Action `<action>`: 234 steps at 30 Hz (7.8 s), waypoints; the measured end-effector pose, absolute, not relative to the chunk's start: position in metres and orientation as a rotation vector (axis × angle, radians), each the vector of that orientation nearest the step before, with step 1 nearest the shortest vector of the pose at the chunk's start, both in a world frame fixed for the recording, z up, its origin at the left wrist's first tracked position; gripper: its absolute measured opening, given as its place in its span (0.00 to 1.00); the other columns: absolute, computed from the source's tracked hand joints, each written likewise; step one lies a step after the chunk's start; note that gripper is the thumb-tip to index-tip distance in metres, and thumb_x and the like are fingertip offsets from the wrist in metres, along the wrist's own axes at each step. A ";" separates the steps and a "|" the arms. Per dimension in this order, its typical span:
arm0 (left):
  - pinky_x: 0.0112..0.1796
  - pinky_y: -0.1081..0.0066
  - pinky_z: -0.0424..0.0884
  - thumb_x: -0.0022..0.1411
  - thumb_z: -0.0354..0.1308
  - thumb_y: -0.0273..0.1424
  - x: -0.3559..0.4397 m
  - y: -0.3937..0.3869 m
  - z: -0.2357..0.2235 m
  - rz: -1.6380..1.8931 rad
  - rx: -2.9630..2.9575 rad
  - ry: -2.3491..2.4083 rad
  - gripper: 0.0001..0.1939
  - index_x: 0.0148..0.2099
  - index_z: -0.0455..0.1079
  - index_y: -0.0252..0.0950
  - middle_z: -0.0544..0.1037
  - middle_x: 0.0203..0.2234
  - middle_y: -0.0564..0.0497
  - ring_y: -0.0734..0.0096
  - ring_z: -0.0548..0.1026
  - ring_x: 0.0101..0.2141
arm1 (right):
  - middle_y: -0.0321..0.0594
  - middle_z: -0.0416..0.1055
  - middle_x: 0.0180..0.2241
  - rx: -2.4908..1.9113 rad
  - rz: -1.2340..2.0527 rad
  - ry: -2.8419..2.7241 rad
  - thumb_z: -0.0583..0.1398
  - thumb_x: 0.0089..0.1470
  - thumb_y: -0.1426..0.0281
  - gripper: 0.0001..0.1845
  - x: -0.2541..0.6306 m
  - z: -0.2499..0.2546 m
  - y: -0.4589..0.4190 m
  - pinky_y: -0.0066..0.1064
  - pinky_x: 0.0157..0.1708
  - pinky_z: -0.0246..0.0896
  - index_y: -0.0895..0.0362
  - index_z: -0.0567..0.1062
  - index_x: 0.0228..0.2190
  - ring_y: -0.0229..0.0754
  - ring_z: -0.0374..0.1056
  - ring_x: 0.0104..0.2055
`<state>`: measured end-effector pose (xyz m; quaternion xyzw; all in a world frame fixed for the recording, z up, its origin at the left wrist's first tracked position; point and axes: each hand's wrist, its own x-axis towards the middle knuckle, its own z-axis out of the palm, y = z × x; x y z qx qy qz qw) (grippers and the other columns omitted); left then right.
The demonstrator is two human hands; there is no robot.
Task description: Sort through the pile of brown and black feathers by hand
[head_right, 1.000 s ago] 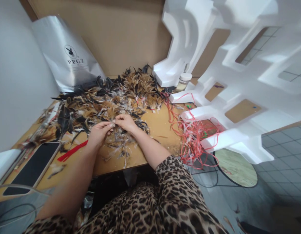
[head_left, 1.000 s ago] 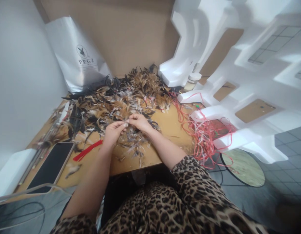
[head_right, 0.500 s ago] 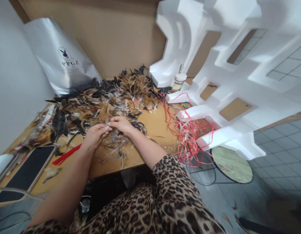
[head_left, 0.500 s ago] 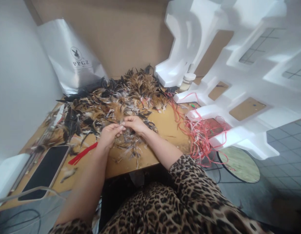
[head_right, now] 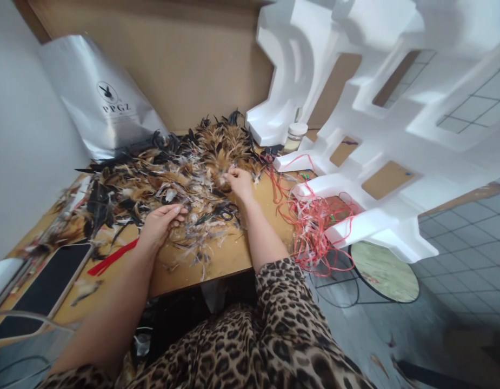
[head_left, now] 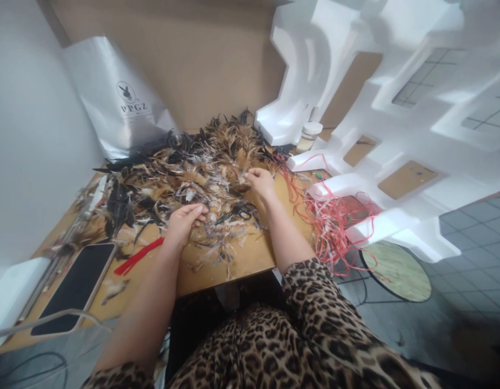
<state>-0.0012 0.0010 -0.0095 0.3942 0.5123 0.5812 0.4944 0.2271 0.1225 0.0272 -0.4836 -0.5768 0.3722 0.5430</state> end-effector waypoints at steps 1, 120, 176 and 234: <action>0.23 0.79 0.63 0.44 0.67 0.38 -0.001 0.001 -0.010 1.406 0.962 1.240 0.19 0.37 0.75 0.31 0.79 0.32 0.44 0.79 0.72 0.24 | 0.31 0.64 0.19 -1.202 0.830 -1.360 0.60 0.40 0.66 0.09 0.240 0.026 0.131 0.23 0.25 0.51 0.60 0.70 0.20 0.30 0.55 0.21; 0.16 0.85 0.59 0.42 0.69 0.26 -0.037 0.003 -0.007 1.357 0.771 0.995 0.11 0.29 0.73 0.29 0.75 0.23 0.50 0.85 0.67 0.19 | 0.42 0.71 0.43 -0.720 -0.015 -2.289 0.50 0.60 0.64 0.15 0.116 0.011 0.058 0.37 0.49 0.44 0.52 0.76 0.38 0.42 0.59 0.48; 0.18 0.83 0.64 0.42 0.67 0.22 -0.034 0.006 0.004 1.711 0.638 1.052 0.09 0.29 0.71 0.30 0.75 0.20 0.51 0.82 0.68 0.17 | 0.27 0.65 0.15 -0.775 1.968 -1.318 0.66 0.38 0.70 0.14 0.115 0.012 0.080 0.19 0.16 0.52 0.58 0.65 0.25 0.29 0.63 0.17; 0.20 0.87 0.68 0.55 0.56 0.17 -0.040 0.003 0.008 1.613 0.534 0.885 0.06 0.30 0.71 0.30 0.76 0.25 0.50 0.83 0.72 0.21 | 0.28 0.69 0.23 -0.418 1.992 -1.015 0.63 0.44 0.72 0.11 0.138 0.020 0.098 0.19 0.19 0.56 0.57 0.65 0.29 0.26 0.59 0.19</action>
